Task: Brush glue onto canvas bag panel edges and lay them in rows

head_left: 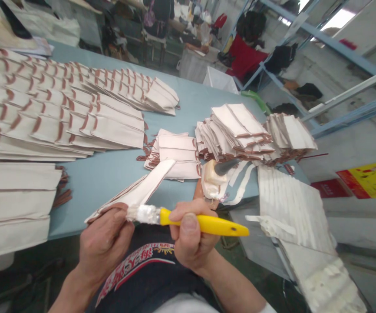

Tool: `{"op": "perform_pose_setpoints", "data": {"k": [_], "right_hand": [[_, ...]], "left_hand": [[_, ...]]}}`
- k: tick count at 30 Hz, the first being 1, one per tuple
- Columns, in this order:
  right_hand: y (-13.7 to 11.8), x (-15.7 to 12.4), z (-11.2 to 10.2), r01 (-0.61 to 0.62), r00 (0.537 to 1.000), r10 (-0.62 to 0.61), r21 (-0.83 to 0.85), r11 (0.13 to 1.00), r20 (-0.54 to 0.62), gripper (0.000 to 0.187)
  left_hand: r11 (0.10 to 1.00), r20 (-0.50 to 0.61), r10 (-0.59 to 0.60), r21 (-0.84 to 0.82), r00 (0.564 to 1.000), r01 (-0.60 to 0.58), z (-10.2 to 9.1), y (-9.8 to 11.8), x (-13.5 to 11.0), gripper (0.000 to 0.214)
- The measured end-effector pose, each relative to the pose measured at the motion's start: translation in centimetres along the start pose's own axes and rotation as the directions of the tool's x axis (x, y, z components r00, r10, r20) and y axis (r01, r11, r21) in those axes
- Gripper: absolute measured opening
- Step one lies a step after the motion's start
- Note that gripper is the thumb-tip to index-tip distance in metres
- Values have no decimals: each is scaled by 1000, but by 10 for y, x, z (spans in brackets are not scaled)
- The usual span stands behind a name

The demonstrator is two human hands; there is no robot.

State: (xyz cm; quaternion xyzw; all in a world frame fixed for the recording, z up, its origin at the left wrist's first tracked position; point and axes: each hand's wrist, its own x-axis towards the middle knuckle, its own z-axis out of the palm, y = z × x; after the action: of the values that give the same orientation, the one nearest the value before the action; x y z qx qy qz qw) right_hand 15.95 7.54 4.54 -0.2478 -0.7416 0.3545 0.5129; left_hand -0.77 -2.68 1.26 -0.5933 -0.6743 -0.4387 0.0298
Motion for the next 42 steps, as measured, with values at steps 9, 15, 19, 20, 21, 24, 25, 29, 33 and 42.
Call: {"op": "perform_pose_setpoints", "data": {"k": [9, 15, 19, 20, 21, 24, 25, 29, 33, 42], "right_hand": [[-6, 0, 5, 73, 997, -73, -30, 997, -7, 35], [-5, 6, 6, -263, 965, 260, 200, 944, 44, 42], [-9, 28, 7, -477, 878, 454, 356, 804, 152, 48], [-6, 34, 8, -502, 864, 474, 352, 790, 169, 49], [-2, 40, 9, -514, 858, 481, 332, 791, 181, 49], [16, 53, 9, -490, 870, 462, 185, 852, 172, 46], [21, 57, 8, -469, 879, 450, 123, 874, 155, 45], [17, 63, 0, -455, 889, 451, 42, 890, 79, 43], [-1, 57, 1, -532, 845, 508, 168, 830, 164, 45], [13, 62, 11, -663, 748, 639, 191, 724, 178, 48]], "left_hand": [[986, -37, 141, 89, 989, -138, 5, -9, -7, 20], [981, -33, 160, 112, 987, -156, 2, -6, -5, 20], [978, -13, 183, 104, 983, -181, -1, -5, -4, 23], [977, -14, 190, 106, 982, -187, -1, -5, -4, 24], [975, -17, 197, 110, 980, -194, -1, -5, -3, 24], [968, -36, 218, 131, 975, -212, -2, -3, -3, 24], [967, -47, 223, 140, 974, -214, -3, -2, -2, 24], [960, -80, 232, 177, 969, -215, -6, -1, -3, 25], [969, -73, 206, 151, 976, -193, -4, -4, -5, 27], [983, -83, 180, 55, 980, -175, -3, -6, -2, 29]]}}
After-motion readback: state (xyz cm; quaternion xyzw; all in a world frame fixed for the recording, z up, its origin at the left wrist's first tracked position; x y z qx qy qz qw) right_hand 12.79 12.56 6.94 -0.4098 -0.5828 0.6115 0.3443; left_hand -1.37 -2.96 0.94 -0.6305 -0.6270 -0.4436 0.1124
